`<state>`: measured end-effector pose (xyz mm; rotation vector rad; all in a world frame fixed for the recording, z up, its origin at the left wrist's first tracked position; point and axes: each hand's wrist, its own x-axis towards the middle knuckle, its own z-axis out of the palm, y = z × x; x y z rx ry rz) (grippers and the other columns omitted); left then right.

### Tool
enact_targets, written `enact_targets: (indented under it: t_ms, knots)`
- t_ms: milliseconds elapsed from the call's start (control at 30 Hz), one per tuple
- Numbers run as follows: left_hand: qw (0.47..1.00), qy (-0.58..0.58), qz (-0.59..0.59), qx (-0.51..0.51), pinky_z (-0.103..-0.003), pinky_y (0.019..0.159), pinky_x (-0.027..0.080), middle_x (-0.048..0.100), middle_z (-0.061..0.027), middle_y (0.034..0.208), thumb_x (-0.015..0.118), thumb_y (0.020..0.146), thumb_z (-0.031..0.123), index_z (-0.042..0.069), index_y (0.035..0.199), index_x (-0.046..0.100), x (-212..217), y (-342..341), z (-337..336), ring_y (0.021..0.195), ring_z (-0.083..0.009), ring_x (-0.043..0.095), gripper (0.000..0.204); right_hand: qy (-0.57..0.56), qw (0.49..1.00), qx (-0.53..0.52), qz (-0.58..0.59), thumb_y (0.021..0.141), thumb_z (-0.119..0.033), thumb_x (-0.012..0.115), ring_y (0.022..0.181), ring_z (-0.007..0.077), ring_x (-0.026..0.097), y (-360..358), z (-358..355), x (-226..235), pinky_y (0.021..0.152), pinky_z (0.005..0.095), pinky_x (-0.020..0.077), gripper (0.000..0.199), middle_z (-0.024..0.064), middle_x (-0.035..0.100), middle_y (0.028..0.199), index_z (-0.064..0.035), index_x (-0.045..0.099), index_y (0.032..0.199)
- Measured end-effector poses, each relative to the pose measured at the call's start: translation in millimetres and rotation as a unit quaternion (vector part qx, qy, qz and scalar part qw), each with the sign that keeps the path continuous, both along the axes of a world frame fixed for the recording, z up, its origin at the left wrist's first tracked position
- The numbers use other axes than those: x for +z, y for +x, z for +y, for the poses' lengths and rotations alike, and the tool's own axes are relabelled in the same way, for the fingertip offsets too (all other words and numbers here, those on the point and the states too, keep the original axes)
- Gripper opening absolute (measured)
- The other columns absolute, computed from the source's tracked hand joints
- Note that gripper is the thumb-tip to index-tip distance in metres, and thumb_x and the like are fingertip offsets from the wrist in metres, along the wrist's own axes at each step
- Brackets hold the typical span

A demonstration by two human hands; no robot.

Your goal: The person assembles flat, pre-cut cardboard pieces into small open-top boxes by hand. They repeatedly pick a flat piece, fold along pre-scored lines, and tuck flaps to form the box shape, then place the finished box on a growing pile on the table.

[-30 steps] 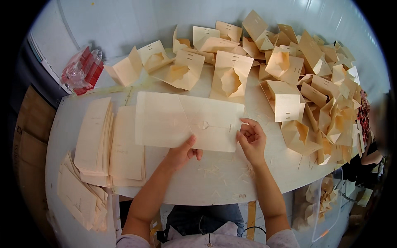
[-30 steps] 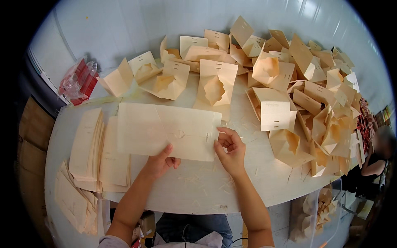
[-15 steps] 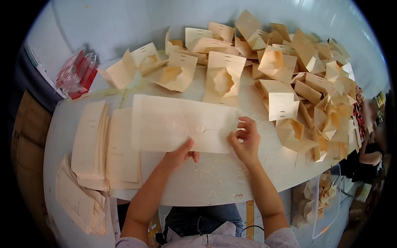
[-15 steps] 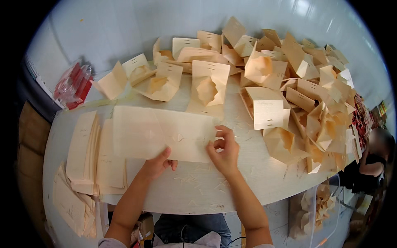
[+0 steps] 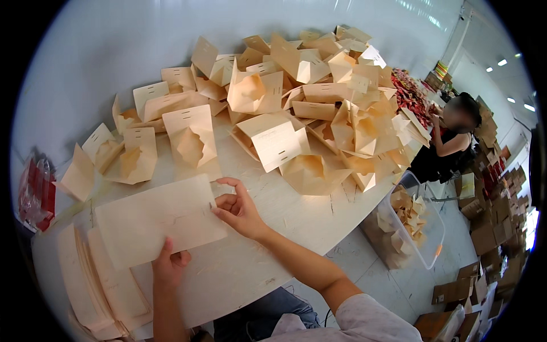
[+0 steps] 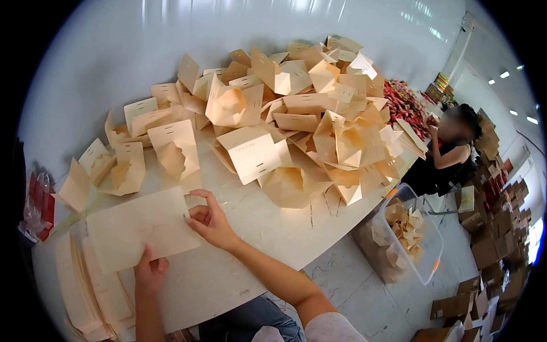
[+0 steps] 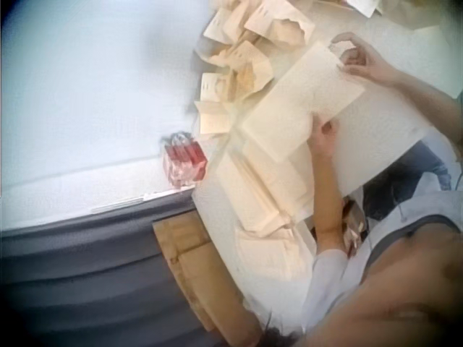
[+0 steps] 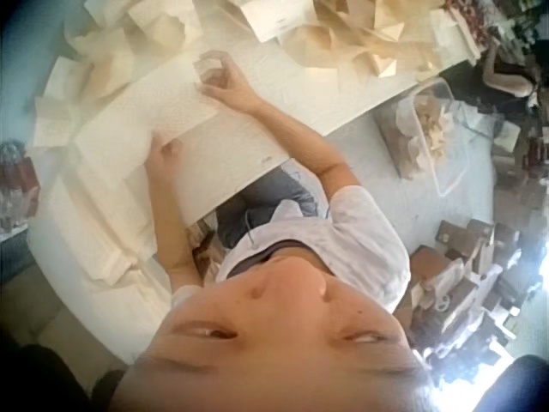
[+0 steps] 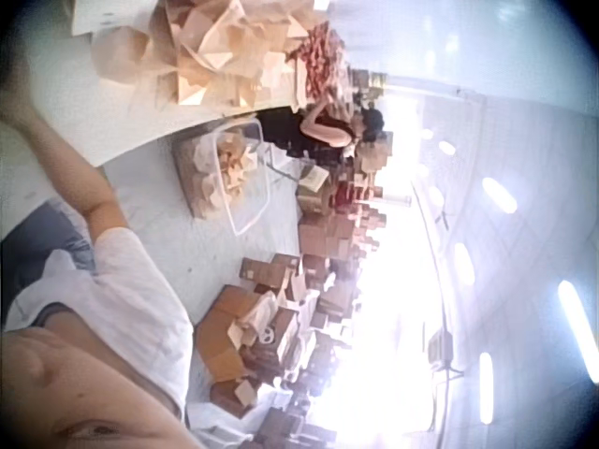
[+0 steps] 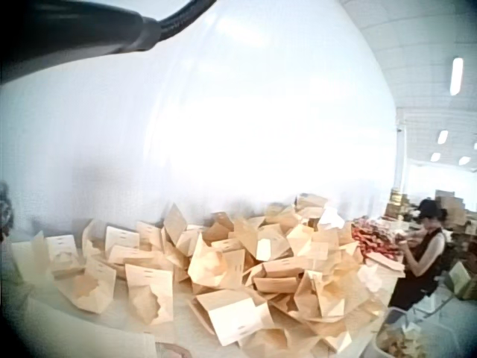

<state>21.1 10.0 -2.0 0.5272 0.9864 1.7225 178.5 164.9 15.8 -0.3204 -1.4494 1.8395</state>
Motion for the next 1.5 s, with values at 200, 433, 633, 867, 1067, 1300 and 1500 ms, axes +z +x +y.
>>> enact_targets:
  t_ms: [200, 433, 633, 867, 1067, 1300, 1500]
  knots:
    - [0.991, 0.000, -0.132, 0.000, -0.022, 0.042, 0.030, 0.060, -0.0038, 0.081, 0.044, 0.091, 0.025, 0.005, 0.104, 0.049, 0.4, -4.0, -4.7, 0.044, -0.0097, 0.040, 0.025, 0.206, 0.976, -0.053, -0.051, 0.082, -0.005, 0.054, 0.072, 0.0107, 0.051, 7.1, -7.3, 1.2, 0.070, 0.0236, 0.0412, 0.049, 0.0044, 0.054, 0.083, -0.0055, 0.029, 0.124]
    - [0.999, -0.020, 0.010, 0.047, -0.024, 0.042, 0.032, 0.056, -0.0018, 0.075, 0.044, 0.091, 0.030, 0.005, 0.096, 0.052, -13.3, -16.3, -9.6, 0.047, -0.0090, 0.043, 0.027, 0.245, 0.951, -0.180, -0.048, 0.078, -0.009, 0.059, 0.066, 0.0137, 0.053, 8.6, 3.5, 5.3, 0.065, 0.0270, 0.0441, 0.057, 0.0076, 0.058, 0.085, -0.0028, 0.028, 0.126]
    - [0.974, -0.140, 0.172, 0.056, -0.024, 0.047, 0.039, 0.057, -0.0035, 0.078, 0.063, 0.080, 0.018, 0.003, 0.091, 0.055, 17.9, 7.2, -8.7, 0.061, -0.0112, 0.051, 0.020, 0.131, 0.984, -0.078, -0.089, 0.080, -0.003, 0.059, 0.068, 0.0063, 0.054, 6.0, 3.1, 7.9, 0.061, 0.0212, 0.0436, 0.039, 0.0059, 0.062, 0.089, -0.0010, 0.045, 0.116]
    - [0.979, -0.008, 0.071, 0.191, -0.029, 0.078, 0.045, 0.057, -0.0057, 0.098, 0.066, 0.078, 0.017, 0.000, 0.110, 0.050, 15.2, -6.3, -6.8, 0.090, -0.0149, 0.054, 0.040, 0.053, 0.986, 0.070, -0.140, 0.085, -0.001, 0.054, 0.069, 0.0043, 0.054, -2.6, -20.0, 10.9, 0.062, 0.0182, 0.0422, 0.017, 0.0036, 0.063, 0.080, 0.0012, 0.056, 0.102]
    - [0.989, -0.066, 0.128, 0.037, -0.031, 0.087, 0.042, 0.053, -0.0069, 0.110, 0.066, 0.076, 0.012, 0.002, 0.120, 0.042, 18.6, -10.1, -13.8, 0.102, -0.0171, 0.051, 0.051, 0.084, 0.990, 0.050, -0.105, 0.082, -0.003, 0.056, 0.075, 0.0086, 0.054, 2.1, -7.3, 7.5, 0.062, 0.0193, 0.0425, 0.029, 0.0062, 0.061, 0.088, -0.0008, 0.053, 0.110]
    - [0.928, -0.093, 0.229, -0.280, -0.031, 0.090, 0.039, 0.051, -0.0099, 0.117, 0.069, 0.072, 0.014, -0.002, 0.123, 0.042, 25.0, -20.4, -19.2, 0.104, -0.0180, 0.049, 0.060, 0.094, 0.991, -0.100, -0.002, 0.071, 0.005, 0.055, 0.075, 0.0112, 0.055, 2.9, -6.0, 28.5, 0.065, 0.0218, 0.0445, 0.057, 0.0088, 0.060, 0.097, -0.0043, 0.039, 0.125]
    - [0.917, -0.109, 0.124, -0.363, -0.031, 0.092, 0.037, 0.051, -0.0130, 0.117, 0.066, 0.072, 0.016, -0.005, 0.124, 0.039, 33.8, -25.1, -24.4, 0.107, -0.0191, 0.047, 0.062, 0.168, 0.972, 0.041, -0.159, 0.066, 0.010, 0.059, 0.067, 0.0071, 0.049, 16.0, -0.2, 34.8, 0.064, 0.0197, 0.0407, 0.056, 0.0041, 0.060, 0.082, -0.0047, 0.048, 0.118]
